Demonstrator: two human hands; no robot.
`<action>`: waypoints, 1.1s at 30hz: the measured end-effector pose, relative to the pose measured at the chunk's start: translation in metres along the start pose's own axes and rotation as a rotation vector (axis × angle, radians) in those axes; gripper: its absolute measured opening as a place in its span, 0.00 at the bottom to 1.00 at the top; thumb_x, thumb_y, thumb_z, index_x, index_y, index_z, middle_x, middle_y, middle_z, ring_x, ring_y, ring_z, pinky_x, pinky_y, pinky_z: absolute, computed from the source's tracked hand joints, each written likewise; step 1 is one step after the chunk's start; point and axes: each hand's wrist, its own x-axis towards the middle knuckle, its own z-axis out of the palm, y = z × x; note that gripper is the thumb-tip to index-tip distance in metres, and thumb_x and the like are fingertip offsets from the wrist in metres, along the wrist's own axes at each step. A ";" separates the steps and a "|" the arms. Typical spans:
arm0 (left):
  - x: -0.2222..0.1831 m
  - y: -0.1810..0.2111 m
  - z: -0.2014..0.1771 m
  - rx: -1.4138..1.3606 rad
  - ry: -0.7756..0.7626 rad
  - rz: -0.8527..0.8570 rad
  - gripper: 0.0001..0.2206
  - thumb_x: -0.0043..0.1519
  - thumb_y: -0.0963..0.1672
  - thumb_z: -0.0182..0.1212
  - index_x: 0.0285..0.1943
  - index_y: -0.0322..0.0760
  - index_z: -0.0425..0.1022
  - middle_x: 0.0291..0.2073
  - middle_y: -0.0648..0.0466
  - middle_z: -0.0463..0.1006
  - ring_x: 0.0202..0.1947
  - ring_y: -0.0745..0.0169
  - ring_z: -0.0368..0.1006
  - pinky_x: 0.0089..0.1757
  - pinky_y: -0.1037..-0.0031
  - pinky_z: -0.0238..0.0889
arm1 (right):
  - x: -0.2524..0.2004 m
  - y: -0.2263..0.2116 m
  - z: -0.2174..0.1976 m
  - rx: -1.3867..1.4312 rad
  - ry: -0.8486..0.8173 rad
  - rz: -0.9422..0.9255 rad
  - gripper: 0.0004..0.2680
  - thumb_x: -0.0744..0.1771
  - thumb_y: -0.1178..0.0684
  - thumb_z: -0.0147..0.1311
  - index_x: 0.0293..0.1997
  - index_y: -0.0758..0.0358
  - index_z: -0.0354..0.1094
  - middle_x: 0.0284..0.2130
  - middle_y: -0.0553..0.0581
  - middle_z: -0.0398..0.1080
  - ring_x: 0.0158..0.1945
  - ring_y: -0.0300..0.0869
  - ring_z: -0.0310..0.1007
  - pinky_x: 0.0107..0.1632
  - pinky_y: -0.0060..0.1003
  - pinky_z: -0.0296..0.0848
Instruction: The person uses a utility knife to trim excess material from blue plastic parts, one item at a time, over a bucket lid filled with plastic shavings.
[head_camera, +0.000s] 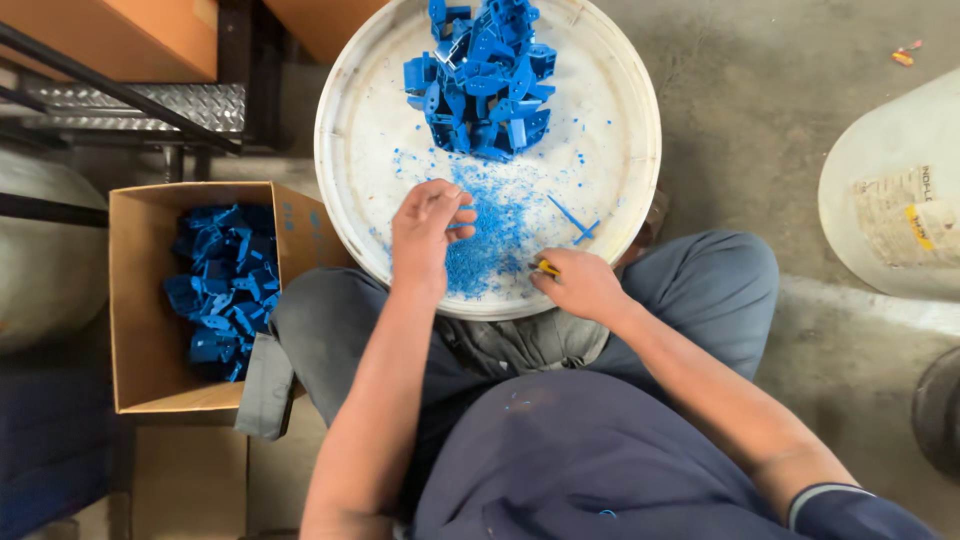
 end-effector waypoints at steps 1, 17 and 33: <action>0.009 -0.012 -0.001 0.023 0.047 -0.026 0.09 0.59 0.44 0.67 0.43 0.36 0.76 0.35 0.54 0.80 0.31 0.67 0.75 0.33 0.75 0.69 | 0.004 0.003 -0.003 0.107 -0.035 0.034 0.11 0.65 0.47 0.59 0.46 0.60 0.75 0.35 0.61 0.77 0.40 0.54 0.77 0.42 0.46 0.73; 0.063 -0.075 0.002 0.325 0.043 0.104 0.12 0.59 0.46 0.70 0.41 0.31 0.77 0.29 0.56 0.77 0.27 0.72 0.67 0.30 0.76 0.62 | 0.188 -0.080 -0.110 -0.259 0.179 -0.087 0.16 0.63 0.47 0.65 0.55 0.57 0.71 0.33 0.62 0.77 0.38 0.58 0.77 0.39 0.52 0.72; 0.050 -0.048 0.006 0.538 0.092 0.099 0.24 0.55 0.54 0.68 0.48 0.31 0.78 0.32 0.49 0.82 0.32 0.59 0.78 0.38 0.69 0.70 | 0.206 -0.065 -0.089 -0.397 0.230 -0.187 0.10 0.66 0.46 0.62 0.48 0.57 0.74 0.37 0.60 0.77 0.39 0.56 0.78 0.41 0.49 0.74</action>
